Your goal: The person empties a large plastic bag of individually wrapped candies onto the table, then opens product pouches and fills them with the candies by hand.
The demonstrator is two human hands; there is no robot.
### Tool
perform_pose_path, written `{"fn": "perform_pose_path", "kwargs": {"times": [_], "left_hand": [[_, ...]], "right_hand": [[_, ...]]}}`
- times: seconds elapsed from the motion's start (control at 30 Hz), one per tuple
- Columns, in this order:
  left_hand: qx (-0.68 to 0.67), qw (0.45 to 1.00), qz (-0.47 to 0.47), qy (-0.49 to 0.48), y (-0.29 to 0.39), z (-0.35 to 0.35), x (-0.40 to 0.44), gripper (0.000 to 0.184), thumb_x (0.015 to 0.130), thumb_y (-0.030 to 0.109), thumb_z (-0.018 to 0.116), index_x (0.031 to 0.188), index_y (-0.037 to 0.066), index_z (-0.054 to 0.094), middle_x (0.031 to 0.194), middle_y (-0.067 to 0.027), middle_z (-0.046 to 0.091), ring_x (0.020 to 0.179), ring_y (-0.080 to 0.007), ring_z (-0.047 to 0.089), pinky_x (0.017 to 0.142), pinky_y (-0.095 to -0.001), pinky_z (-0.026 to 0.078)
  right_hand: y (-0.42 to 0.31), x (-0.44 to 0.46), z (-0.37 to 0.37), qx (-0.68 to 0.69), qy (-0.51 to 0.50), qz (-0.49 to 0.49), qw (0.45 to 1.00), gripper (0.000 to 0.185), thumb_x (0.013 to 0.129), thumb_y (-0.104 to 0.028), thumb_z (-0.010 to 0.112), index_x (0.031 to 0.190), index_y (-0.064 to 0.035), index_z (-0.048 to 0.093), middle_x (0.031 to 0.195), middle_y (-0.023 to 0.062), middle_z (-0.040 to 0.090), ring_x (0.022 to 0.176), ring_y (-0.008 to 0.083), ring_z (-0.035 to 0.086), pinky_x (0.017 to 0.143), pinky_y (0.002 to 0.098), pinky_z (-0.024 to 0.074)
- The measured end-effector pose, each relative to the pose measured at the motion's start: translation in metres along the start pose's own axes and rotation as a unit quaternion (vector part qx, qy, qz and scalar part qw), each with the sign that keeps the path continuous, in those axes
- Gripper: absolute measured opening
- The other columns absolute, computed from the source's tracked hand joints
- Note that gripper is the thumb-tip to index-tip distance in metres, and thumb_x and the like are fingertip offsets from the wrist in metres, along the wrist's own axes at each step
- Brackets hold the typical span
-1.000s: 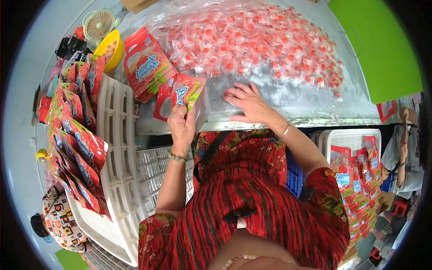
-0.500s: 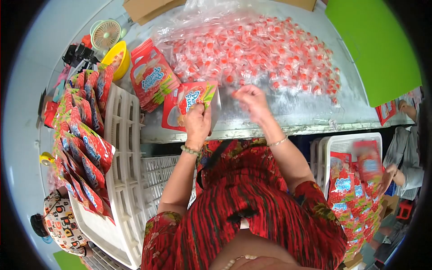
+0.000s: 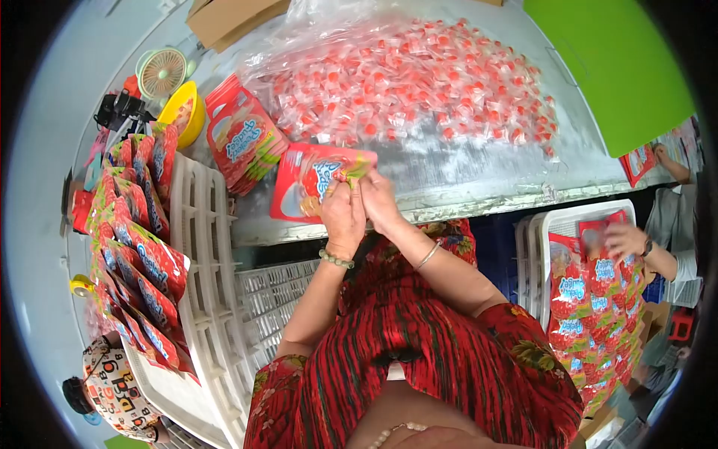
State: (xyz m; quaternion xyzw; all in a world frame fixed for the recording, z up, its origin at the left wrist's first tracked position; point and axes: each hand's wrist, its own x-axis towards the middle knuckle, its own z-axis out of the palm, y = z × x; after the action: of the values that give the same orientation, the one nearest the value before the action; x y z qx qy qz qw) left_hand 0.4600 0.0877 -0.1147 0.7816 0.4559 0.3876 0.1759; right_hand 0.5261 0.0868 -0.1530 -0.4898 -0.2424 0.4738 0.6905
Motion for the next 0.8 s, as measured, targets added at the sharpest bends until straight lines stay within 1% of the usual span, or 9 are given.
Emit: {"fn": "perform_pose_path", "kwargs": {"times": [0.07,0.1,0.13,0.33,0.4,0.53,0.6,0.63,0.8], "left_hand": [[-0.001,0.998,0.056,0.027,0.006,0.006,-0.001,0.017,0.074,0.01,0.049,0.061,-0.001,0.046,0.062,-0.0184,0.047,0.059,-0.0341,0.047,0.052,-0.0387,0.038],[0.002,0.997,0.068,0.021,0.008,0.006,-0.003,0.017,0.073,0.01,0.049,0.061,-0.001,0.045,0.062,-0.0181,0.046,0.059,-0.0342,0.047,0.052,-0.0383,0.038],[0.002,0.997,0.07,0.02,0.011,0.004,-0.003,0.017,0.073,0.01,0.049,0.061,-0.001,0.045,0.062,-0.0181,0.046,0.059,-0.0342,0.047,0.052,-0.0383,0.038],[0.023,0.998,0.063,-0.002,0.014,-0.01,0.002,0.018,0.073,0.011,0.048,0.061,0.0,0.044,0.063,-0.0177,0.047,0.059,-0.0343,0.046,0.05,-0.0395,0.037],[0.067,0.992,0.085,0.057,0.008,-0.018,0.012,0.021,0.075,0.01,0.048,0.057,0.0,0.043,0.056,-0.0166,0.044,0.052,-0.0312,0.044,0.046,-0.0374,0.034],[0.058,0.995,0.017,0.079,-0.009,-0.05,0.033,0.024,0.077,0.011,0.047,0.057,-0.001,0.044,0.055,-0.0164,0.044,0.051,-0.0318,0.044,0.046,-0.0381,0.033],[0.048,0.995,-0.004,0.088,-0.017,-0.065,0.033,0.024,0.077,0.009,0.048,0.056,-0.001,0.042,0.055,-0.0153,0.043,0.05,-0.03,0.043,0.046,-0.0366,0.033],[0.045,0.995,-0.02,0.087,-0.021,-0.07,0.03,0.023,0.076,0.008,0.049,0.056,-0.001,0.041,0.055,-0.0147,0.042,0.05,-0.0291,0.042,0.045,-0.0359,0.032],[0.014,0.998,-0.005,0.058,-0.006,-0.07,0.013,0.017,0.075,0.008,0.05,0.061,0.0,0.047,0.056,-0.0141,0.044,0.053,-0.0273,0.045,0.048,-0.0332,0.035]], "right_hand": [[0.001,-0.004,0.0,0.057,-0.033,-0.033,0.997,0.017,0.079,-0.015,0.043,0.078,-0.0016,0.053,0.076,0.0043,0.055,0.063,0.0097,0.046,0.055,0.0227,0.0387],[0.005,0.003,-0.001,0.295,-0.04,0.144,0.944,0.015,0.076,-0.017,0.045,0.075,-0.0037,0.052,0.073,0.0058,0.053,0.063,0.0153,0.048,0.056,0.0277,0.0396],[0.003,0.007,-0.001,0.296,-0.038,0.142,0.944,0.015,0.076,-0.017,0.045,0.075,-0.0037,0.052,0.073,0.0058,0.053,0.063,0.0153,0.048,0.056,0.0277,0.0396],[-0.015,0.014,-0.001,-0.197,-0.228,-0.192,0.934,0.012,0.071,-0.016,0.048,0.07,-0.0045,0.051,0.07,0.0096,0.051,0.064,0.0226,0.049,0.059,0.0336,0.0394],[-0.046,0.022,0.009,-0.514,-0.426,-0.254,0.7,0.014,0.071,-0.014,0.048,0.08,-0.0024,0.051,0.08,0.0111,0.051,0.08,0.0239,0.047,0.07,0.0311,0.0386],[-0.081,0.006,0.012,-0.402,-0.404,-0.337,0.75,0.01,0.069,-0.008,0.051,0.076,-0.0016,0.055,0.075,0.0115,0.053,0.072,0.0248,0.05,0.067,0.032,0.0409],[-0.098,0.007,-0.001,-0.244,-0.211,-0.239,0.916,0.011,0.07,-0.009,0.053,0.078,-0.0026,0.056,0.07,0.0083,0.055,0.068,0.0224,0.053,0.064,0.0315,0.0428],[-0.096,0.028,-0.009,-0.365,-0.081,-0.311,0.874,0.013,0.069,-0.012,0.056,0.079,-0.0043,0.056,0.062,0.0057,0.056,0.066,0.0206,0.055,0.064,0.03,0.0442],[-0.033,0.089,-0.047,-0.618,-0.058,-0.383,0.684,0.042,0.065,-0.019,0.06,0.105,-0.0189,0.048,0.108,0.0061,0.04,0.104,0.0262,0.033,0.087,0.0442,0.026]]}}
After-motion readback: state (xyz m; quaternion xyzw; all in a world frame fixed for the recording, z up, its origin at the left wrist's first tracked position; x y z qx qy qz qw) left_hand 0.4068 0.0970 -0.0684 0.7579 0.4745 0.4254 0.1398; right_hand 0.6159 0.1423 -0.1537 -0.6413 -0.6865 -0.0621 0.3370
